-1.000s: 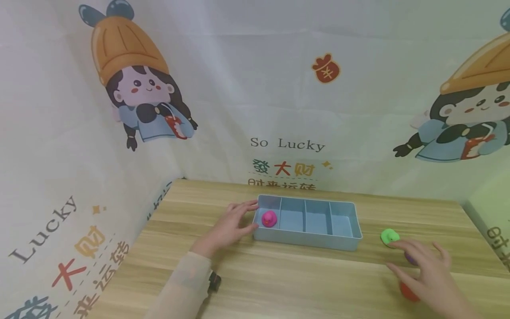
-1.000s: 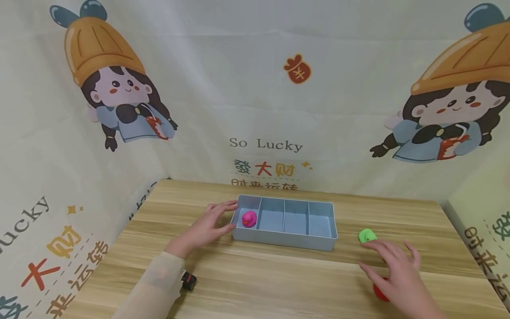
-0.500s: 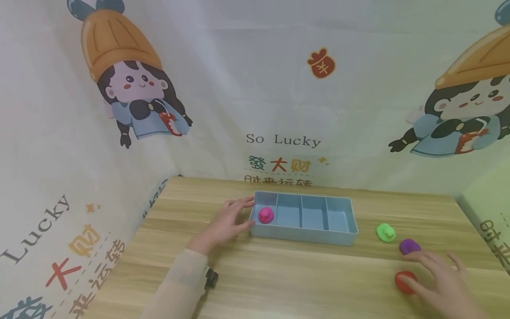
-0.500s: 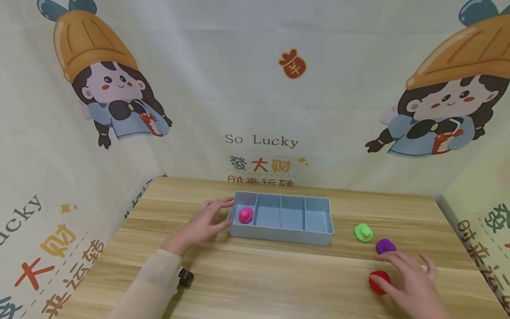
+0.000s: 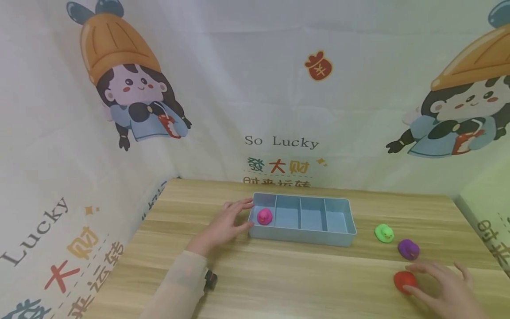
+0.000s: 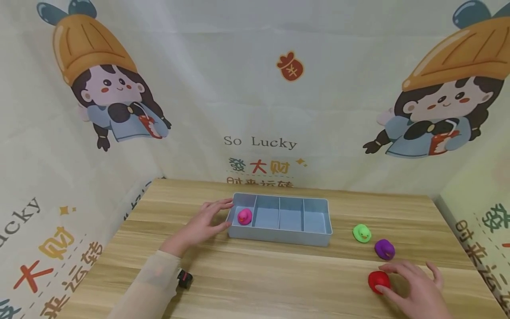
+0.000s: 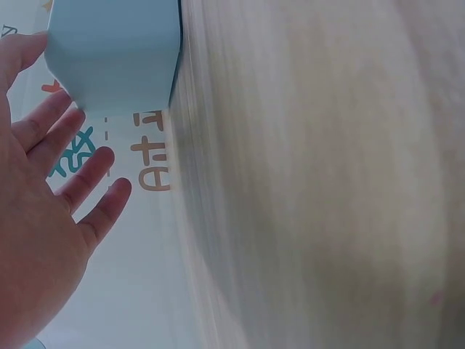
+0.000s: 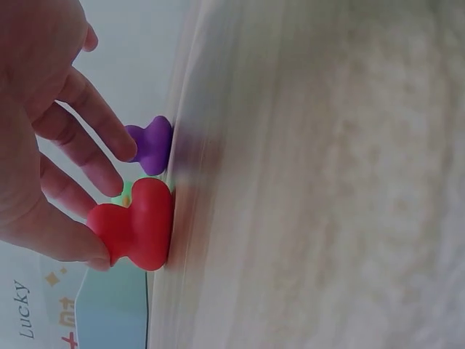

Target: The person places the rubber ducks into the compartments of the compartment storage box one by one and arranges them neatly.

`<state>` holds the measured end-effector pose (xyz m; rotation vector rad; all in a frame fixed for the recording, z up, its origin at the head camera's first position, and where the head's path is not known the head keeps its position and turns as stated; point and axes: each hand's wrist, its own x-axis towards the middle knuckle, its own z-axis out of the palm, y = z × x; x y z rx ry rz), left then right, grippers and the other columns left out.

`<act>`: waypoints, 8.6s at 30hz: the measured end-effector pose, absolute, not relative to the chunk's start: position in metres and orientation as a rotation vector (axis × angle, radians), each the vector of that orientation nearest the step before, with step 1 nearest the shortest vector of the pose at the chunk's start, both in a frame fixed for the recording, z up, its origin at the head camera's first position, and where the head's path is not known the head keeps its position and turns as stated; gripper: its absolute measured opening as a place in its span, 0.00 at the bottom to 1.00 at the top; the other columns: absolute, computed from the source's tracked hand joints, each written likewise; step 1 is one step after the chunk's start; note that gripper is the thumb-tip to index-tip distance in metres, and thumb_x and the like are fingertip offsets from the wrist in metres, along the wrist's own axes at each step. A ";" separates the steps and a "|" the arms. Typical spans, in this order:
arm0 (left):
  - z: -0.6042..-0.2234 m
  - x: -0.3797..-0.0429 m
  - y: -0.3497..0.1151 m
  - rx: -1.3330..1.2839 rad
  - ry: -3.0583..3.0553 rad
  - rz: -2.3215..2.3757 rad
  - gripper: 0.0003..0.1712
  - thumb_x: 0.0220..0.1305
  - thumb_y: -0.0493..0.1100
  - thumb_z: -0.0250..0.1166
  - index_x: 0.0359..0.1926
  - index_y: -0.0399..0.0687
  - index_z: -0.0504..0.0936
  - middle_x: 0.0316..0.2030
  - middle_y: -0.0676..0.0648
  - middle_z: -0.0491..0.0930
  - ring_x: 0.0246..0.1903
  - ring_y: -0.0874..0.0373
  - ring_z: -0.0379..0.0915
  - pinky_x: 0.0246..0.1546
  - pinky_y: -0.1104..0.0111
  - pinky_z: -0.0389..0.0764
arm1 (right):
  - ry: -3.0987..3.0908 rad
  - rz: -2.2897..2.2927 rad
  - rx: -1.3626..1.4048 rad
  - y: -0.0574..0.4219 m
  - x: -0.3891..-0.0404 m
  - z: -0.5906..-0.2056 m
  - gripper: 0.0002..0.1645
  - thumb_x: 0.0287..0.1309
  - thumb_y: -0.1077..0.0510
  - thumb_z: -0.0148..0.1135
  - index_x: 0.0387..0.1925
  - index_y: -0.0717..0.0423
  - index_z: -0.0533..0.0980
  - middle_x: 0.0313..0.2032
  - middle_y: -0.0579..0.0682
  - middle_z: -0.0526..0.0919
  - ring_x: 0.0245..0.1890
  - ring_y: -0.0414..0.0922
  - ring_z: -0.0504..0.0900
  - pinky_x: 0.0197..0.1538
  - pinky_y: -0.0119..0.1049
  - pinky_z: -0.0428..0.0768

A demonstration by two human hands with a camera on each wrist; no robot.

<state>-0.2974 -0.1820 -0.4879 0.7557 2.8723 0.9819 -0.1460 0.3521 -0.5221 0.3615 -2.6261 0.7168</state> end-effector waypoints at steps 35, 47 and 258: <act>-0.492 -0.300 -0.182 0.760 2.887 0.972 0.37 0.70 0.53 0.67 0.75 0.48 0.69 0.79 0.49 0.61 0.73 0.45 0.57 0.75 0.42 0.62 | -2.597 0.640 0.399 0.343 -0.156 -0.514 0.25 0.34 0.53 0.86 0.39 0.37 0.84 0.37 0.30 0.87 0.47 0.18 0.71 0.75 0.73 0.41; -0.492 -0.300 -0.183 0.777 2.905 0.954 0.36 0.70 0.54 0.67 0.74 0.48 0.70 0.79 0.48 0.62 0.73 0.46 0.58 0.75 0.43 0.63 | -2.552 0.650 0.495 0.327 -0.171 -0.493 0.27 0.33 0.57 0.86 0.41 0.42 0.84 0.38 0.48 0.90 0.39 0.30 0.82 0.77 0.68 0.39; -0.496 -0.300 -0.181 0.775 2.923 0.977 0.36 0.69 0.54 0.68 0.74 0.50 0.71 0.78 0.49 0.63 0.73 0.44 0.58 0.72 0.38 0.64 | -2.426 0.899 0.606 0.236 -0.256 -0.466 0.23 0.49 0.67 0.78 0.48 0.53 0.82 0.53 0.56 0.85 0.57 0.59 0.78 0.68 0.77 0.41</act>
